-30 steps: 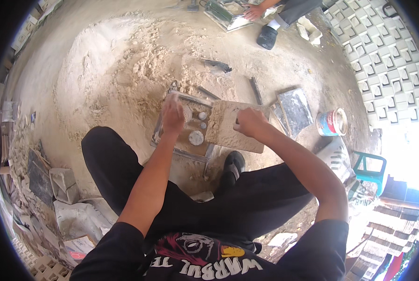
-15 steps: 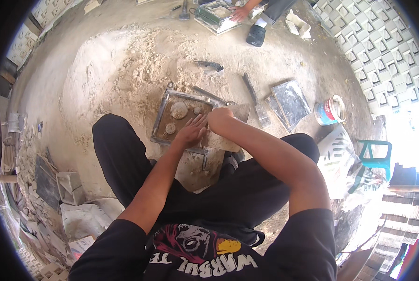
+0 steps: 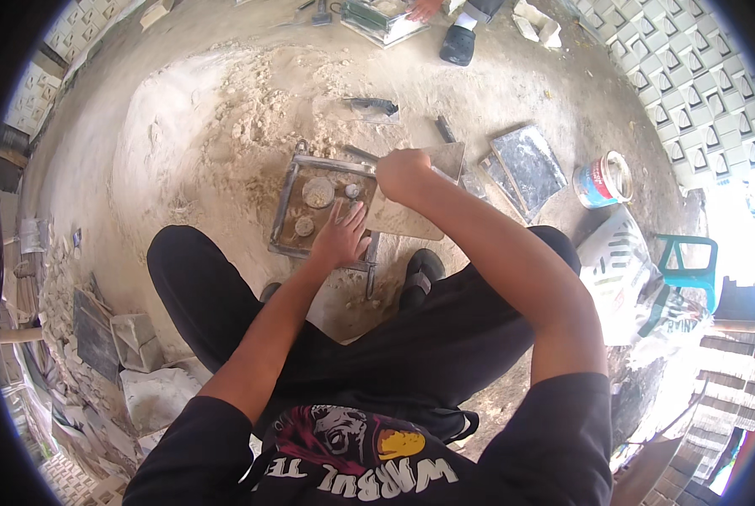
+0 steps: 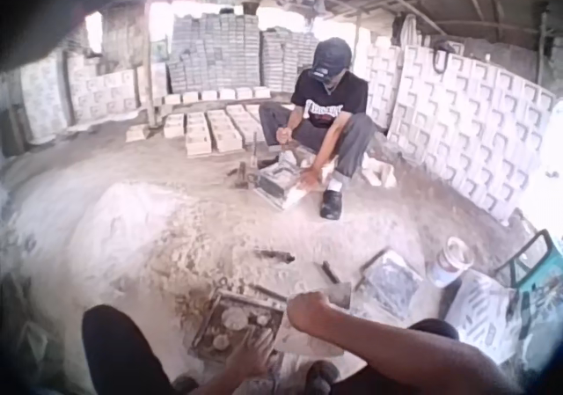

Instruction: The person fills a four-cavity metal mold with a dry mixture and uses a flat metal tool to level and compress the material. They repeatedly scoop additional material from a pile on the ground and pack it into the mold by hand and with the tool.

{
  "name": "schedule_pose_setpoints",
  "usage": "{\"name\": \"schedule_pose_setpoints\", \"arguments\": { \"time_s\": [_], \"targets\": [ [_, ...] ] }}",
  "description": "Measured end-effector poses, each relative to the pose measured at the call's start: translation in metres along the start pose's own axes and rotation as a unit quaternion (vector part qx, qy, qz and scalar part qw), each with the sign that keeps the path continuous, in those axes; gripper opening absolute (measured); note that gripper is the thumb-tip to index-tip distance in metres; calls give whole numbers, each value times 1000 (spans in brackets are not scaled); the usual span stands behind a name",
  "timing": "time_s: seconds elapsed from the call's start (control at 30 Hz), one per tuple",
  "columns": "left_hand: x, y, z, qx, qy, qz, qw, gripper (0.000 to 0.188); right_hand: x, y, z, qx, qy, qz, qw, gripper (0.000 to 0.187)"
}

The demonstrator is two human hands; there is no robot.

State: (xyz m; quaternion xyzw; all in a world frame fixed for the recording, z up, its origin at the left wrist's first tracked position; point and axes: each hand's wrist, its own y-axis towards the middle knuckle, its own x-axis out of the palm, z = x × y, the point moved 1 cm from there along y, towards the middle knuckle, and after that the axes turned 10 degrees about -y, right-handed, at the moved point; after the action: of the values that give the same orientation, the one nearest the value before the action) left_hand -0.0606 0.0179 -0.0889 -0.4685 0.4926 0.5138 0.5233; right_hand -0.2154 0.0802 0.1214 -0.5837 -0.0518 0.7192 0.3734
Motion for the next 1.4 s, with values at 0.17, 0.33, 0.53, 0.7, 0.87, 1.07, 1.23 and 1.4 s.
{"name": "schedule_pose_setpoints", "arguments": {
  "time_s": [0.17,0.33,0.53,0.7,0.87,1.07,1.23,1.4],
  "targets": [
    [-7,41,-13,26,-15,-36,999,58,-9,7,16,23,42,5,999,27],
    [-12,60,-32,35,0,-54,998,53,-11,9,27,64,70,-12,995,27],
    [-12,60,-37,27,-15,-66,997,51,-4,13,49,114,79,-1,990,27],
    [-3,50,-29,7,-75,-52,996,50,-3,19,54,117,81,-23,989,28],
    [3,18,-29,79,-96,-55,991,47,4,29,54,129,83,-35,988,29],
    [-14,-3,-18,136,-163,-70,975,45,-3,43,47,121,78,-27,989,29],
    [-24,-11,-14,157,-167,-154,961,38,-9,45,36,118,89,-37,988,30],
    [-8,-17,-35,145,-237,95,956,33,-12,52,26,98,91,-14,991,28]
  ]
}}
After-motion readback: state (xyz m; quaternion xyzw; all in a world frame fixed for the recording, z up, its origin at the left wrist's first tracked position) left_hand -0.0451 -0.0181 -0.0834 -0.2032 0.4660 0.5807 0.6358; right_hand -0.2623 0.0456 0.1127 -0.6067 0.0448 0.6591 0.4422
